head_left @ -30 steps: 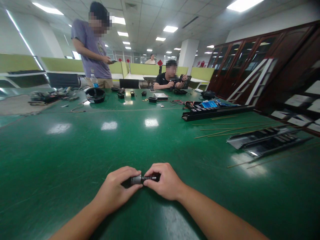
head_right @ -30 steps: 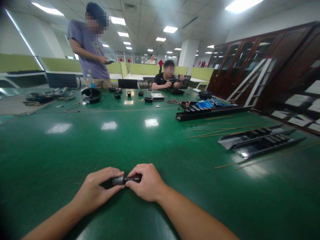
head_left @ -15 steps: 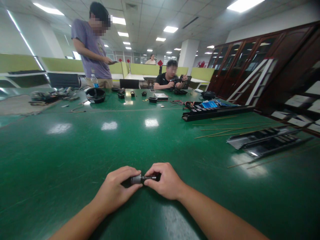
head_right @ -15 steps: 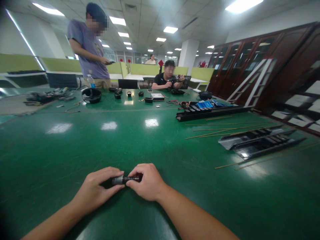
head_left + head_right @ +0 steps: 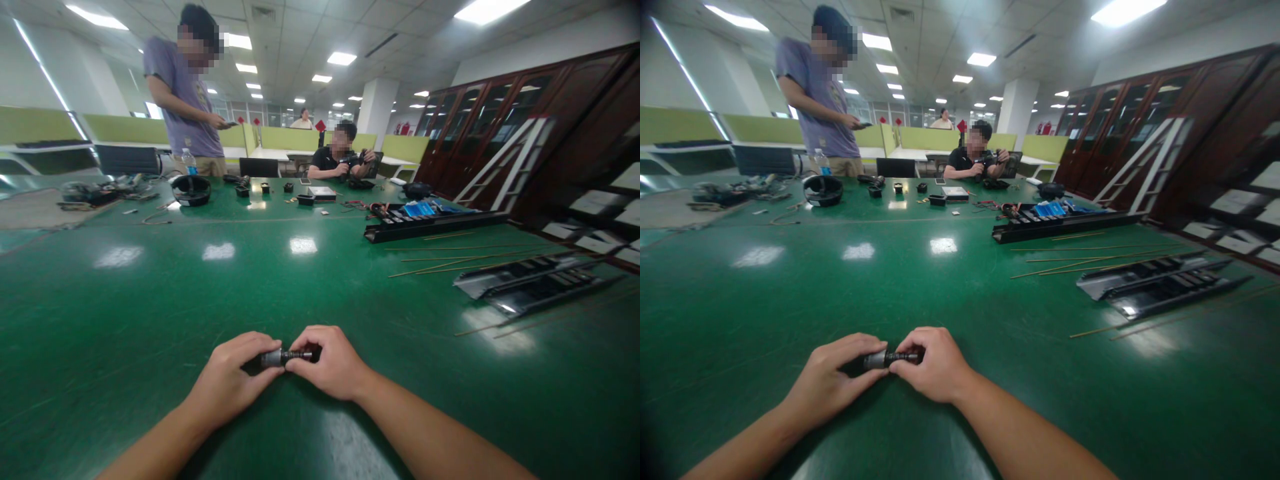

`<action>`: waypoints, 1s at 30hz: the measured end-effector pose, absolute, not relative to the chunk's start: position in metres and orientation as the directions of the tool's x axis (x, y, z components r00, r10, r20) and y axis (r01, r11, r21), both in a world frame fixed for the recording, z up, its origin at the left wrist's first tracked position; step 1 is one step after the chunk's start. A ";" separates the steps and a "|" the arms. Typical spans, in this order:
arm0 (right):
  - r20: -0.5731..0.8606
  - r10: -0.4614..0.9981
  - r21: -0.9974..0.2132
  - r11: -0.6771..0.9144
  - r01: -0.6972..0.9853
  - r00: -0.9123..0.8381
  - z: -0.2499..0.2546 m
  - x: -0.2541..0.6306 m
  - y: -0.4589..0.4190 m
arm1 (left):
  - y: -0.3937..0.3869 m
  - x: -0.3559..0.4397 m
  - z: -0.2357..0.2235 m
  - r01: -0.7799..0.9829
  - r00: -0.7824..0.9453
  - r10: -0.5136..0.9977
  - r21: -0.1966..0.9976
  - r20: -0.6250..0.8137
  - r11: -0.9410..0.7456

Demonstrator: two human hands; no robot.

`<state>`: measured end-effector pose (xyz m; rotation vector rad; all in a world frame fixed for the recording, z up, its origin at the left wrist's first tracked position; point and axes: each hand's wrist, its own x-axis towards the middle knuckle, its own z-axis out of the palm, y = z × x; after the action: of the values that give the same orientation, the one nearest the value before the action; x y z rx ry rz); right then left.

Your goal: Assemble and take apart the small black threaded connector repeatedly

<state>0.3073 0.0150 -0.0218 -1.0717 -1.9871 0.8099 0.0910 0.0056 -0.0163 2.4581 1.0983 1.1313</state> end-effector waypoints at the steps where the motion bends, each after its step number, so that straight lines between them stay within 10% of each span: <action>1: 0.298 0.873 -0.788 0.454 0.417 -0.386 -0.022 0.307 0.015 | 0.006 0.091 -0.016 0.539 0.423 0.710 0.473 0.563 -0.696; 30: 0.223 0.923 -0.834 0.348 0.429 -0.315 -0.019 0.304 0.013 | 0.007 0.084 -0.018 0.590 0.420 0.755 0.481 0.504 -0.649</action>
<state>0.3043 0.0131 -0.0187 -1.1810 -1.8946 0.8741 0.0838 0.0073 -0.0177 2.4453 1.1802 1.0473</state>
